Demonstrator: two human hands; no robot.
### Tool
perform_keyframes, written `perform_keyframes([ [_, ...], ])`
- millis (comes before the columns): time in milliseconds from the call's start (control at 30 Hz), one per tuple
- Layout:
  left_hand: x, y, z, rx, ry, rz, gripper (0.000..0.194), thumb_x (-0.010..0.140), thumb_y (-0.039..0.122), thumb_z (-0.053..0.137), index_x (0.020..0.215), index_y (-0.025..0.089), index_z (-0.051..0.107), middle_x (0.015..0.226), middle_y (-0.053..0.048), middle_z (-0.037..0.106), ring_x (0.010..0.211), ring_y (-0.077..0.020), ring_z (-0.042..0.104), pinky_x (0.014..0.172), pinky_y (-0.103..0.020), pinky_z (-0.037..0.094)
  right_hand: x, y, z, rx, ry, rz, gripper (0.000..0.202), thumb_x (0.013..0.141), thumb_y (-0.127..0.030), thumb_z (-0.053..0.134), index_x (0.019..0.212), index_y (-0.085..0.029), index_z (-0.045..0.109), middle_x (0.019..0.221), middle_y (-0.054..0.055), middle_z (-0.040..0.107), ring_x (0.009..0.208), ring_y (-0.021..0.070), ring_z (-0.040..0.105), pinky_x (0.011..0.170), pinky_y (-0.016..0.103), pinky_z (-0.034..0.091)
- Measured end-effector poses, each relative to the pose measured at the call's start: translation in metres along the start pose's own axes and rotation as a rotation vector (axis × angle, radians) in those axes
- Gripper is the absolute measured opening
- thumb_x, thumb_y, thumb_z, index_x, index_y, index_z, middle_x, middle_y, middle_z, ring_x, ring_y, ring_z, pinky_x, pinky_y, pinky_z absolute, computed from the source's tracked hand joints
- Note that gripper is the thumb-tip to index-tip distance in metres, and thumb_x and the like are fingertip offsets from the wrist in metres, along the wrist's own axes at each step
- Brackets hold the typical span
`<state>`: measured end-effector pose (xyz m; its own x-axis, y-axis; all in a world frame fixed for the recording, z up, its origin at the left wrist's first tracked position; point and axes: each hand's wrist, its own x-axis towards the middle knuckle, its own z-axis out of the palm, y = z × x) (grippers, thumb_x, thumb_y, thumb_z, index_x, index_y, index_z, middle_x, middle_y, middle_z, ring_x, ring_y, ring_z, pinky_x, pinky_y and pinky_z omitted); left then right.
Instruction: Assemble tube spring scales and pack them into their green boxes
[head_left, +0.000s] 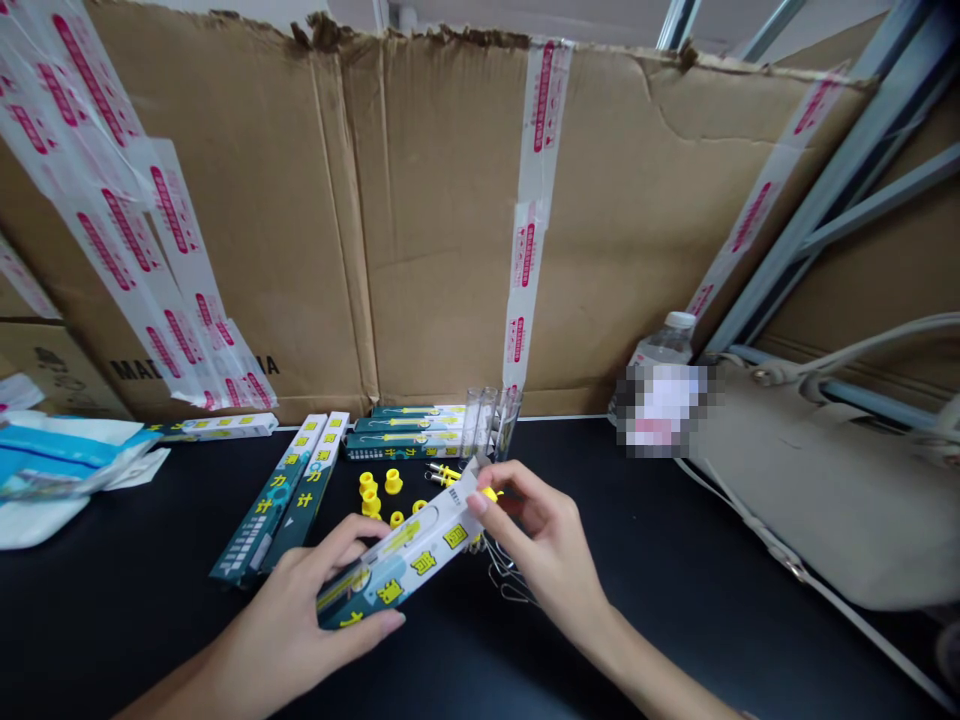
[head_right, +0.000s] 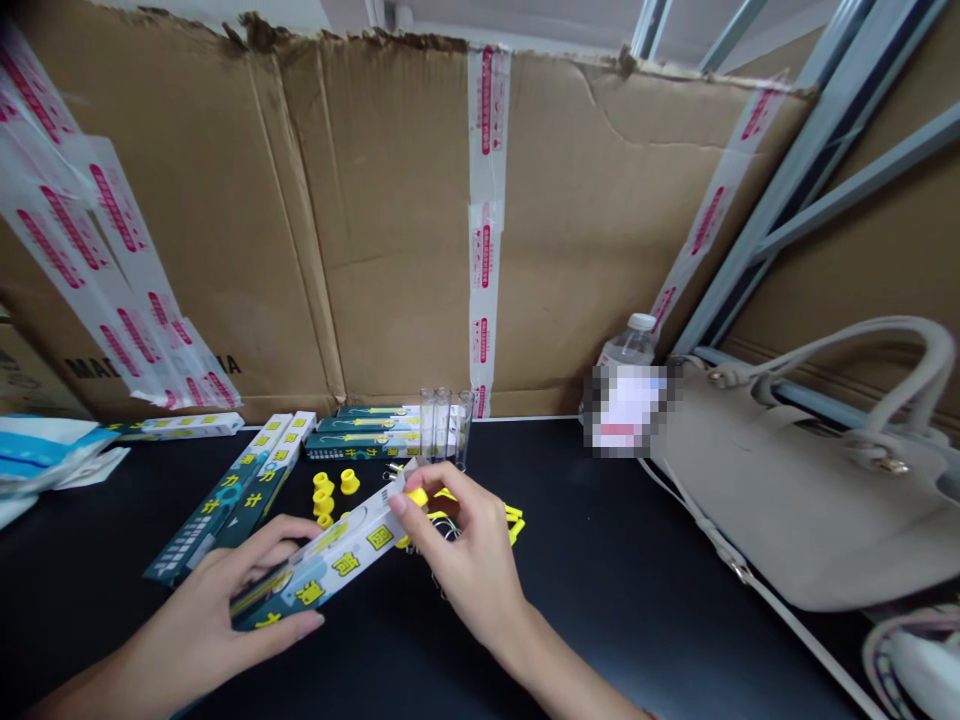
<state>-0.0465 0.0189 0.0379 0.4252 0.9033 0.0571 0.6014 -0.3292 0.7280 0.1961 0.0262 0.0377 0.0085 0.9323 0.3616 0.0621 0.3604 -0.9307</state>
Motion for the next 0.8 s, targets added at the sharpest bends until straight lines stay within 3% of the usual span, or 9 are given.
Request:
perform_keyframes([
  [67,0.002,0.0,-0.001,-0.016,0.008,0.005,0.039,0.081,0.04,0.07,0.115,0.029,0.056,0.102,0.001,0.076,0.092,-0.0218,0.072,0.082,-0.027,0.056,-0.002,0.002,0.004,0.058,-0.015,0.006,0.014,0.086,-0.034,0.071,0.094,-0.023,0.067,0.092,0.001,0.067,0.083,0.0162,0.065,0.072,0.025,0.057],
  [200,0.006,-0.002,-0.003,-0.055,-0.029,0.016,0.039,0.083,0.042,0.069,0.116,0.029,0.052,0.094,0.003,0.076,0.082,-0.0194,0.073,0.077,-0.026,0.057,-0.004,0.008,0.009,0.087,-0.028,-0.019,0.032,0.088,-0.029,0.07,0.119,-0.029,0.067,0.119,0.004,0.062,0.104,0.0191,0.062,0.086,0.029,0.057],
  [267,0.007,-0.003,-0.004,-0.08,-0.044,0.001,0.04,0.084,0.043,0.068,0.117,0.03,0.051,0.091,0.004,0.075,0.071,-0.0171,0.071,0.068,-0.024,0.057,-0.004,0.01,0.009,0.096,-0.007,-0.001,0.036,0.087,-0.029,0.07,0.123,-0.03,0.067,0.119,0.005,0.06,0.104,0.0194,0.063,0.084,0.029,0.058],
  [400,0.006,-0.002,-0.005,-0.1,-0.071,-0.031,0.041,0.084,0.044,0.068,0.117,0.03,0.049,0.089,0.004,0.074,0.056,-0.0128,0.066,0.048,-0.017,0.051,-0.004,0.013,0.01,0.165,0.077,0.119,0.042,0.078,-0.029,0.079,0.118,-0.028,0.067,0.095,0.002,0.068,0.089,0.0183,0.068,0.078,0.029,0.06],
  [533,0.007,-0.002,-0.004,-0.13,-0.088,-0.049,0.041,0.084,0.045,0.068,0.118,0.03,0.048,0.09,0.004,0.074,0.058,-0.0126,0.066,0.045,-0.016,0.05,-0.005,0.012,0.011,0.163,0.034,0.159,0.024,0.079,-0.034,0.078,0.097,-0.021,0.071,0.092,0.005,0.073,0.085,0.0197,0.068,0.074,0.03,0.061],
  [700,0.008,-0.003,-0.004,-0.155,-0.094,-0.077,0.043,0.084,0.045,0.069,0.118,0.031,0.047,0.095,0.003,0.073,0.059,-0.0119,0.065,0.046,-0.015,0.051,-0.006,0.011,0.012,0.054,-0.026,0.068,0.02,0.087,-0.036,0.069,0.099,-0.021,0.071,0.093,0.005,0.069,0.077,0.0182,0.066,0.063,0.028,0.061],
  [800,0.009,-0.003,-0.004,-0.161,-0.104,-0.088,0.042,0.084,0.044,0.069,0.117,0.03,0.047,0.095,0.003,0.073,0.059,-0.0117,0.064,0.046,-0.015,0.051,-0.007,0.011,0.01,-0.087,0.011,-0.049,0.014,0.089,-0.033,0.067,0.095,-0.022,0.072,0.108,0.008,0.063,0.094,0.0217,0.066,0.077,0.032,0.06],
])
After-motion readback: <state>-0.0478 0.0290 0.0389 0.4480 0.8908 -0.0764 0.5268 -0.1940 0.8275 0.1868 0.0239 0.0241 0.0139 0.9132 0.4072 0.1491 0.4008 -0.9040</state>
